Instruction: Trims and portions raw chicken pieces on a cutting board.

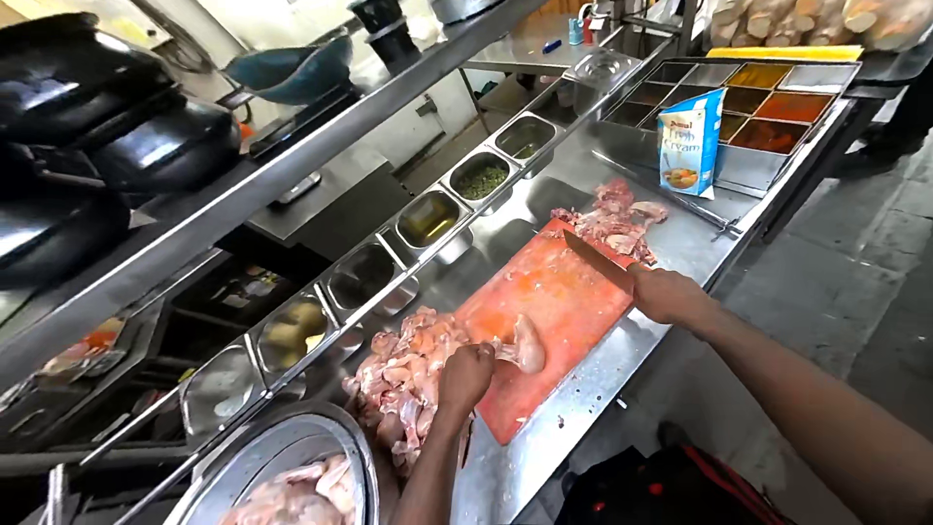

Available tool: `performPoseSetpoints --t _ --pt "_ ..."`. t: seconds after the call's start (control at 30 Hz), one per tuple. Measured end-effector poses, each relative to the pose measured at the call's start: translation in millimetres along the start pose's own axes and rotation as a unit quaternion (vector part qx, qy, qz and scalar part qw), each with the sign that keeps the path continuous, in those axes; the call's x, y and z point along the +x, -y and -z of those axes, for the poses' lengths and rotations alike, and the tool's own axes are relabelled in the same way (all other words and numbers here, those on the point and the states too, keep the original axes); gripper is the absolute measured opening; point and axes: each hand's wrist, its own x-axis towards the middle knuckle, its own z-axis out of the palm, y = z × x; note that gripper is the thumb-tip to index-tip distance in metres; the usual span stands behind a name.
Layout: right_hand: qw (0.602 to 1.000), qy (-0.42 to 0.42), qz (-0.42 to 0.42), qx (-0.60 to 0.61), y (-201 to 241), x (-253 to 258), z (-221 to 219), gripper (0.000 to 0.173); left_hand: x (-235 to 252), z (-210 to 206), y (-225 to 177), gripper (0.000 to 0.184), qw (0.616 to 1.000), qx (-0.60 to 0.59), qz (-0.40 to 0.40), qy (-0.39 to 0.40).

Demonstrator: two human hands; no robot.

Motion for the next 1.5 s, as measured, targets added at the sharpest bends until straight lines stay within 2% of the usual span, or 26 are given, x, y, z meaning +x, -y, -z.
performPoseSetpoints --t 0.1,0.3,0.47,0.53,0.6,0.63,0.7,0.73,0.77,0.8,0.83,0.87,0.9,0.93,0.97,1.03,1.2,1.37,1.5 --pt "0.997 -0.036 0.048 0.054 6.9 -23.5 -19.9 0.03 9.3 -10.5 19.4 0.053 0.999 0.025 0.024 0.03" --pt "0.985 -0.005 0.164 0.055 44.5 -67.6 -64.5 0.029 12.2 -1.3 19.1 0.052 0.994 0.087 0.067 -0.024" --pt "0.983 0.101 0.15 -0.015 75.7 -79.4 -76.2 0.032 22.9 -10.8 29.0 0.051 0.995 0.051 0.085 -0.017" --pt "0.982 0.115 0.141 -0.043 83.6 -80.0 -71.1 0.033 19.4 -14.3 31.6 0.052 0.996 0.04 0.08 -0.021" --pt "0.984 0.039 0.17 -0.044 88.1 -86.2 -58.5 0.029 16.3 -13.6 30.9 0.053 0.995 0.053 0.084 -0.015" --pt "0.976 -0.049 0.209 -0.017 88.7 -91.9 -50.3 0.026 14.8 -13.3 30.5 0.052 0.995 0.058 0.083 -0.014" --pt "0.911 -0.271 0.303 0.066 95.5 -98.1 -33.8 0.025 12.1 -15.0 31.8 0.051 0.996 0.048 0.076 -0.018" --pt "0.874 -0.348 0.323 0.1 103.8 -98.7 -25.8 0.028 11.2 -16.3 32.8 0.052 0.996 0.041 0.073 -0.02" --pt "0.847 -0.399 0.328 0.126 112.9 -98.0 -22.7 0.031 10.3 -17.5 33.8 0.052 0.997 0.035 0.071 -0.024" --pt "0.841 -0.412 0.321 0.137 119.1 -95.3 -28.1 0.033 9.4 -18.2 34.1 0.052 0.997 0.029 0.07 -0.025" --pt "0.867 -0.376 0.304 0.117 120.8 -90.7 -40.9 0.033 8.8 -18.6 33.9 0.052 0.997 0.026 0.07 -0.026" --pt "0.922 -0.266 0.272 0.068 120.7 -85.5 -52.8 0.03 8.8 -18.1 33.0 0.052 0.997 0.025 0.071 -0.026" --pt "0.975 -0.072 0.211 0.007 123.9 -77.3 -58.2 0.031 8.2 -18.8 32.9 0.051 0.997 0.028 0.07 -0.026" --pt "0.983 0.084 0.16 -0.034 127.0 -65.2 -68.6 0.039 5.6 -23.1 35.0 0.052 0.997 0.032 0.068 -0.025" --pt "0.976 0.159 0.132 -0.067 130.0 -55.5 -77.1 0.046 4.2 -25.9 37.4 0.051 0.997 0.037 0.065 -0.028" --pt "0.97 0.183 0.125 -0.101 133.1 -46.1 -74.9 0.047 3.9 -26.0 34.0 0.051 0.997 0.026 0.064 -0.036" --pt "0.966 0.19 0.108 -0.141 131.9 -76.0 -73.7 0.039 -8.5 -31.8 40.4 0.051 0.994 0.028 0.093 -0.054" --pt "0.958 0.23 0.069 -0.154 95.3 -106.8 -60.0 0.049 -13.0 -28.9 60.5 0.051 0.993 -0.012 0.103 -0.062" --pt "0.97 0.205 0.097 -0.088 66.5 -75.6 -57.1 0.039 -13.4 -30.2 65.6 0.049 0.992 -0.089 0.053 -0.072"
